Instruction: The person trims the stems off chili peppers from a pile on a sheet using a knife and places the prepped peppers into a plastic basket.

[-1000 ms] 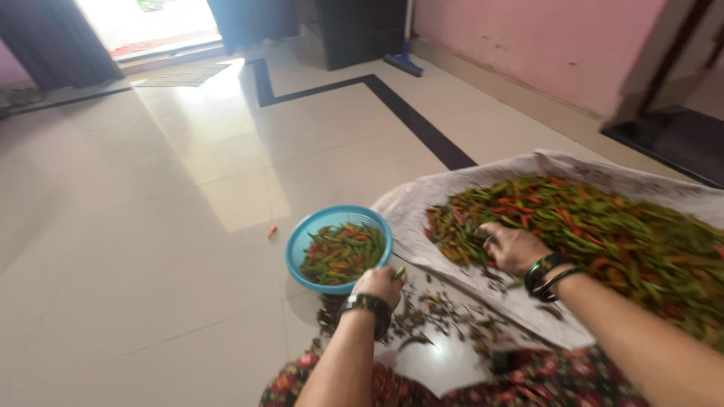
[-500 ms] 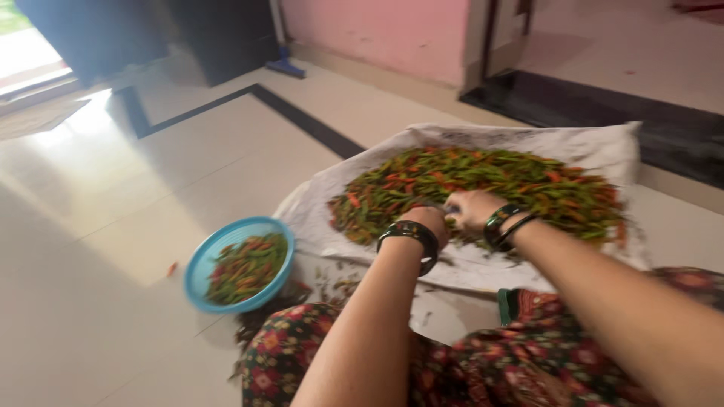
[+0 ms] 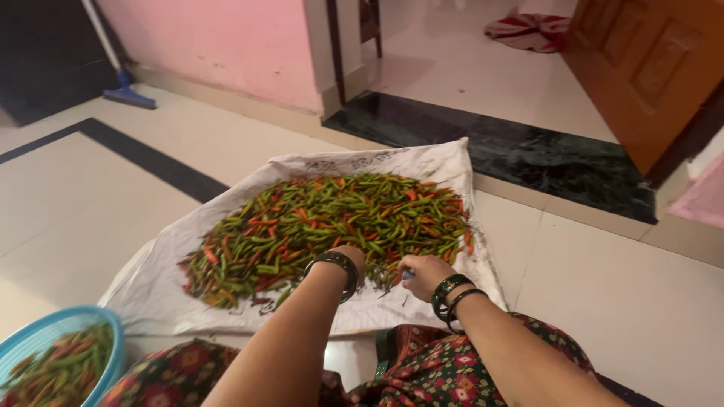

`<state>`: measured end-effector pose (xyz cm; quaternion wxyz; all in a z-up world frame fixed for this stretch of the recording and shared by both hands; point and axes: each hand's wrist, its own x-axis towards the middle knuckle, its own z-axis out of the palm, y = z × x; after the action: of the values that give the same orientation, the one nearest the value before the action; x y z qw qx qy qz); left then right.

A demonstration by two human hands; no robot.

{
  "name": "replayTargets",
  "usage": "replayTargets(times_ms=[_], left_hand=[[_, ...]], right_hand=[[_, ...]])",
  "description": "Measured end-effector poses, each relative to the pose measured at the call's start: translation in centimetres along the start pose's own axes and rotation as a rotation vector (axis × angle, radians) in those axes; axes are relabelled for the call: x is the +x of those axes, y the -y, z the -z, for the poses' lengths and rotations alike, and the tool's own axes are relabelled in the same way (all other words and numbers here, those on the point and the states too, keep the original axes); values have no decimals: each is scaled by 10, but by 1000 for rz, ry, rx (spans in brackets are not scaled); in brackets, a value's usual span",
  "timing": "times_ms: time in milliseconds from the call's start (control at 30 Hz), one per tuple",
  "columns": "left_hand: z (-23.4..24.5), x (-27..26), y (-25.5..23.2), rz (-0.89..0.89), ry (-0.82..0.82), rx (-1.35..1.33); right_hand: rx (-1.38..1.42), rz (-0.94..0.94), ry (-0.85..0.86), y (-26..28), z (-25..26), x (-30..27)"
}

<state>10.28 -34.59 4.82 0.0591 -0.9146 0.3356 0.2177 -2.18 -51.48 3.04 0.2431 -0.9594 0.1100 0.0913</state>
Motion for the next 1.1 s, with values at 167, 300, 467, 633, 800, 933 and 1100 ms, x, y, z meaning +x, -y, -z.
replayTargets(times_ms=[167,300,467,633,800,933,1100], left_hand=[[5,16,-1,-109,-52,83],[-29,-9,19,-97,27,58],[-73,-31,63,-14,-21,-179],[-52,-28,68,129,-223,-501],[-44,-22,61,115,-269,-484],[-45,-18,64,167,-161,-453],[-56,-10,73,194,-105,-459]], right_hand=[[54,-66,-18,-6,2,6],[9,-3,58,-7,-13,17],[-47,-10,34,7,-49,37],[12,-10,-28,15,-47,45],[59,-40,-91,3,-54,51],[-48,-92,-98,-2,-60,59],[-83,-146,-1,-8,-72,70]])
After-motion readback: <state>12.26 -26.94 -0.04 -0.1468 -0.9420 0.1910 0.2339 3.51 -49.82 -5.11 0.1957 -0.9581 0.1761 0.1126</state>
